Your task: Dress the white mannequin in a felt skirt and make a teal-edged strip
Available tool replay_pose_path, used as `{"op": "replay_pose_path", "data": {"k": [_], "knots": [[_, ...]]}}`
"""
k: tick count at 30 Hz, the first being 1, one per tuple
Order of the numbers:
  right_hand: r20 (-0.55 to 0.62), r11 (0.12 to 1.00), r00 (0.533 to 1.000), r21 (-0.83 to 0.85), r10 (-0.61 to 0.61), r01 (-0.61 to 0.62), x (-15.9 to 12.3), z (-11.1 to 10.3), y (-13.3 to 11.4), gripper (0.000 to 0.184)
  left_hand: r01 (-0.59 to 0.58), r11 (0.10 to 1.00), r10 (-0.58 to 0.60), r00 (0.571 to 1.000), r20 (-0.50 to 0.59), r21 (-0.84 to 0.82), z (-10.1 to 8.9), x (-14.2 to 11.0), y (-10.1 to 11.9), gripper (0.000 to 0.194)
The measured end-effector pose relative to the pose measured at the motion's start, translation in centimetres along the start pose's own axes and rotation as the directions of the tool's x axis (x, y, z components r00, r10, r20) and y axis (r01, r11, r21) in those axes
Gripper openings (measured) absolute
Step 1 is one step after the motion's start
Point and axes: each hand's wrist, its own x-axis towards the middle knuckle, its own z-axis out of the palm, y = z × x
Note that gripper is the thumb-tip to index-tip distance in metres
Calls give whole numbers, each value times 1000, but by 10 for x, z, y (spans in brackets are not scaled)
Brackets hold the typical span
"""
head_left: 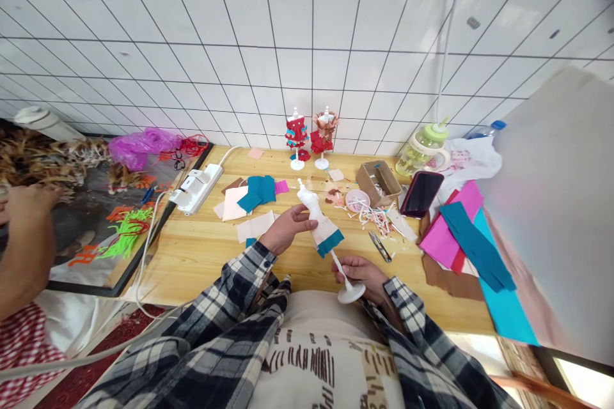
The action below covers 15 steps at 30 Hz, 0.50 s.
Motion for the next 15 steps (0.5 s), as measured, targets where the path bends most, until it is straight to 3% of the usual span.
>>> {"op": "replay_pose_path", "data": {"k": [4, 7, 12, 15], "knots": [[-48, 997, 999, -83, -7, 3, 2, -5, 3, 55, -32, 999, 30, 999, 37, 37, -2, 4, -3, 68], [-121, 980, 992, -196, -32, 7, 10, -14, 6, 55, -64, 979, 74, 996, -44, 195, -12, 13, -17, 67], [-313, 888, 940, -460, -135, -26, 39, -27, 15, 39, -21, 892, 171, 940, -294, 451, -32, 20, -66, 57], [-409, 789, 871, -613, -272, -41, 52, -28, 18, 32, -13, 795, 248, 919, -306, 607, -36, 12, -96, 48]]}}
